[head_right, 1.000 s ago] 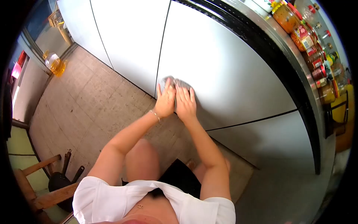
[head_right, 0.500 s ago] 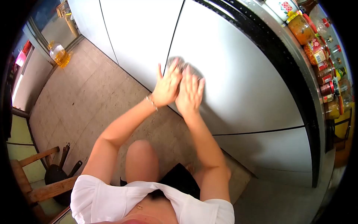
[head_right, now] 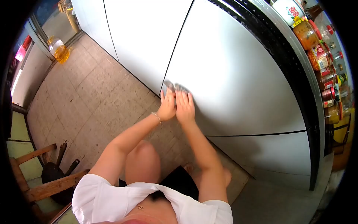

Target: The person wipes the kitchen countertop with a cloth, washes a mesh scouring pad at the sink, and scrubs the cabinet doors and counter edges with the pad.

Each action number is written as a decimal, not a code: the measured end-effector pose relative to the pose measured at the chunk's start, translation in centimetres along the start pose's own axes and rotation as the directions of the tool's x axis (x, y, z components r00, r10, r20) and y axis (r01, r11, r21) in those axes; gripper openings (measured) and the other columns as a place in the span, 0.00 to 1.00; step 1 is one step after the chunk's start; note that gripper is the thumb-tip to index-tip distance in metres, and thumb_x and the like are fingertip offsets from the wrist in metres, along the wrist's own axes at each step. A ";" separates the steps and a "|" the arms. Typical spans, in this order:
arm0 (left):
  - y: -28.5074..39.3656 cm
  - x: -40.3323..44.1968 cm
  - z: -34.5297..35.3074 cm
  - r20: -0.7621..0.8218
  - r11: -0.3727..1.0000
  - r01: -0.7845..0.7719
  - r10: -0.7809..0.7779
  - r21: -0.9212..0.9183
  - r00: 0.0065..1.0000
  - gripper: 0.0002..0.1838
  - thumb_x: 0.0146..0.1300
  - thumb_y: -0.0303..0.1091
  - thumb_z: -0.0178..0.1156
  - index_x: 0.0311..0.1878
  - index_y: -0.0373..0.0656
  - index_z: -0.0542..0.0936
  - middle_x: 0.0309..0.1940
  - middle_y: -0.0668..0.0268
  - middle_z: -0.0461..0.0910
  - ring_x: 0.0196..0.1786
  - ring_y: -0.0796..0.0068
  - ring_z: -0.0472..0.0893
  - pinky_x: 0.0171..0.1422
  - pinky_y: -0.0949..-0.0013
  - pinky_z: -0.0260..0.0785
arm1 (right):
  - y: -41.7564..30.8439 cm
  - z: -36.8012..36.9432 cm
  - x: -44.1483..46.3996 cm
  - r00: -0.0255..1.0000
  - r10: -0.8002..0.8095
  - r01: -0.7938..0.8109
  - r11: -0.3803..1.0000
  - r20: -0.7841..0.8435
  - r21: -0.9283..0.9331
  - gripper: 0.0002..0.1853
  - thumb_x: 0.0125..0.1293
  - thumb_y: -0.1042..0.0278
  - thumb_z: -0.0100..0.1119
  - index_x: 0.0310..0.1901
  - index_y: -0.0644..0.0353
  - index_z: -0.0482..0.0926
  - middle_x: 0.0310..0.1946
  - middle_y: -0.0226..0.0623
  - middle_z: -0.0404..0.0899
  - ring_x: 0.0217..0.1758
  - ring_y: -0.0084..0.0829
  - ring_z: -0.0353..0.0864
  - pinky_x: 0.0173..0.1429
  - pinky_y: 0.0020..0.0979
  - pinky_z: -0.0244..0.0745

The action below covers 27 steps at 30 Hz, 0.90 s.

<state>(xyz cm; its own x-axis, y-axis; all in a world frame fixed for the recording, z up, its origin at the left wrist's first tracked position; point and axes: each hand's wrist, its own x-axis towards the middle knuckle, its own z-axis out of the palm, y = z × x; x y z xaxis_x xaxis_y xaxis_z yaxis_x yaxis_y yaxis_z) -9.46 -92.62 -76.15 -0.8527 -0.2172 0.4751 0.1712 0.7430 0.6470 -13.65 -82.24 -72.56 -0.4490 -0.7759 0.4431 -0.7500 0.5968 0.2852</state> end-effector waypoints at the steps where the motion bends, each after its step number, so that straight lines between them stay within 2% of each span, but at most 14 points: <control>1: 0.4 1.2 -0.7 -0.067 0.998 0.020 -0.024 -0.055 0.997 0.32 0.51 0.23 0.52 0.60 0.30 0.53 0.56 0.47 0.60 0.70 0.49 0.47 0.66 0.39 0.33 | 0.3 -1.7 2.0 0.997 0.014 -0.012 1.000 -0.071 0.021 0.26 0.55 0.67 0.46 0.58 0.64 0.65 0.58 0.34 0.65 0.60 0.33 0.63 0.68 0.42 0.47; 2: 1.0 3.1 -2.6 -0.067 0.988 -0.036 0.026 -0.148 0.997 0.39 0.51 0.23 0.53 0.64 0.29 0.44 0.63 0.45 0.52 0.70 0.50 0.48 0.69 0.50 0.40 | 0.5 -3.9 4.3 0.994 0.054 -0.048 0.997 -0.095 0.059 0.27 0.55 0.68 0.45 0.59 0.64 0.64 0.61 0.35 0.62 0.61 0.33 0.61 0.68 0.44 0.46; 3: 2.3 4.6 -5.2 -0.035 0.912 0.014 -0.031 -0.410 0.999 0.42 0.53 0.21 0.53 0.65 0.29 0.39 0.65 0.43 0.46 0.69 0.52 0.49 0.69 0.59 0.45 | 0.5 -6.1 6.2 0.989 0.096 -0.085 0.992 -0.116 0.098 0.27 0.55 0.69 0.44 0.59 0.64 0.63 0.63 0.37 0.59 0.62 0.34 0.59 0.68 0.46 0.44; 5: 3.4 6.0 -6.6 -0.230 0.849 -0.100 -0.025 -0.519 0.973 0.38 0.50 0.17 0.48 0.65 0.27 0.42 0.63 0.39 0.48 0.67 0.46 0.52 0.69 0.53 0.44 | 0.5 -8.2 8.4 0.982 0.125 -0.115 0.991 -0.143 0.071 0.28 0.55 0.69 0.45 0.60 0.62 0.62 0.64 0.35 0.57 0.62 0.34 0.59 0.67 0.47 0.44; 6: 3.7 6.0 -7.0 -0.158 0.858 -0.021 -0.070 -0.514 0.985 0.37 0.53 0.18 0.47 0.65 0.27 0.42 0.63 0.39 0.50 0.68 0.45 0.50 0.70 0.55 0.43 | 0.3 -7.6 8.3 0.983 0.133 -0.127 0.990 -0.130 0.055 0.27 0.56 0.67 0.45 0.60 0.61 0.62 0.65 0.34 0.56 0.62 0.34 0.59 0.67 0.46 0.45; 9: -0.7 3.3 -2.6 -0.181 0.983 -0.163 0.147 -0.079 0.973 0.36 0.57 0.22 0.46 0.65 0.27 0.41 0.64 0.39 0.48 0.68 0.45 0.48 0.71 0.58 0.40 | -0.4 0.3 4.1 0.999 -0.042 0.043 0.991 0.008 -0.127 0.27 0.57 0.64 0.43 0.60 0.60 0.63 0.60 0.32 0.63 0.63 0.31 0.59 0.70 0.42 0.42; 11: -3.5 0.8 0.5 -0.055 0.972 0.051 -0.065 -0.231 0.996 0.34 0.60 0.26 0.46 0.65 0.27 0.42 0.66 0.39 0.42 0.69 0.45 0.44 0.72 0.59 0.38 | -1.7 2.1 3.0 0.988 -0.125 0.143 0.958 0.089 -0.248 0.25 0.59 0.61 0.41 0.58 0.60 0.66 0.57 0.31 0.66 0.64 0.30 0.58 0.72 0.38 0.38; 13: -5.9 -1.3 2.6 0.003 0.912 0.193 -0.206 -0.363 0.979 0.34 0.59 0.26 0.46 0.65 0.27 0.43 0.66 0.39 0.40 0.70 0.45 0.42 0.72 0.58 0.36 | -2.8 5.2 1.7 0.957 -0.194 0.241 0.945 0.214 -0.222 0.26 0.60 0.62 0.40 0.59 0.62 0.63 0.59 0.31 0.64 0.66 0.29 0.56 0.72 0.37 0.37; 16: -8.5 -3.2 4.9 0.149 0.823 0.310 -0.271 -0.477 0.951 0.35 0.59 0.25 0.47 0.65 0.28 0.43 0.67 0.39 0.39 0.70 0.46 0.40 0.72 0.58 0.34 | -3.3 7.0 1.4 0.916 -0.251 0.332 0.912 0.313 -0.242 0.26 0.59 0.63 0.40 0.59 0.63 0.63 0.60 0.32 0.63 0.66 0.30 0.56 0.72 0.37 0.38; 19: -4.0 -0.3 0.2 0.049 0.871 0.180 -0.177 -0.458 0.983 0.35 0.57 0.22 0.47 0.66 0.28 0.43 0.67 0.39 0.38 0.70 0.45 0.39 0.72 0.59 0.33 | -2.2 2.5 3.0 0.952 -0.177 0.220 0.964 0.251 -0.152 0.25 0.60 0.63 0.40 0.58 0.66 0.65 0.60 0.34 0.64 0.67 0.28 0.55 0.72 0.37 0.37; 21: -0.7 2.9 -2.8 -0.132 0.901 -0.097 0.044 -0.423 0.990 0.36 0.58 0.20 0.45 0.66 0.30 0.39 0.67 0.41 0.35 0.71 0.47 0.36 0.72 0.60 0.33 | -0.4 -1.5 5.2 0.992 -0.030 0.041 0.995 0.118 -0.087 0.24 0.59 0.64 0.42 0.57 0.64 0.67 0.58 0.35 0.66 0.65 0.30 0.58 0.71 0.39 0.39; 23: 1.9 5.2 -4.8 -0.141 0.910 -0.162 0.116 -0.383 0.983 0.35 0.57 0.18 0.43 0.66 0.29 0.40 0.66 0.37 0.33 0.70 0.45 0.34 0.72 0.58 0.30 | 0.4 -6.0 6.9 0.994 0.039 -0.048 0.995 -0.101 -0.093 0.24 0.58 0.65 0.44 0.56 0.62 0.68 0.55 0.33 0.69 0.62 0.30 0.62 0.69 0.41 0.41; 25: 0.8 4.9 -2.7 -0.228 0.904 -0.243 0.169 -0.352 0.959 0.35 0.57 0.20 0.44 0.66 0.28 0.41 0.66 0.36 0.33 0.70 0.43 0.32 0.71 0.57 0.29 | 0.7 -4.2 5.6 0.999 -0.018 0.014 0.990 -0.033 -0.138 0.26 0.58 0.65 0.44 0.59 0.61 0.64 0.56 0.32 0.66 0.59 0.30 0.63 0.67 0.42 0.45; 27: -1.5 2.0 1.0 -0.143 0.929 -0.114 0.067 -0.352 0.987 0.35 0.57 0.23 0.46 0.65 0.28 0.42 0.66 0.36 0.34 0.70 0.42 0.31 0.71 0.56 0.29 | 0.3 0.7 2.3 0.994 -0.106 0.112 0.964 0.038 -0.239 0.25 0.58 0.65 0.44 0.59 0.61 0.65 0.55 0.32 0.67 0.58 0.30 0.64 0.68 0.40 0.45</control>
<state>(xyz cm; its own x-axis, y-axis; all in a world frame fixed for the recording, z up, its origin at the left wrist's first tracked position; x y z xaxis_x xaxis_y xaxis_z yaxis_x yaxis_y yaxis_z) -11.90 -93.58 -76.77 -0.7597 -0.2551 0.5981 0.4304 0.4921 0.7567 -15.29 -83.98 -72.06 -0.3849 -0.8422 0.3774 -0.6574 0.5372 0.5284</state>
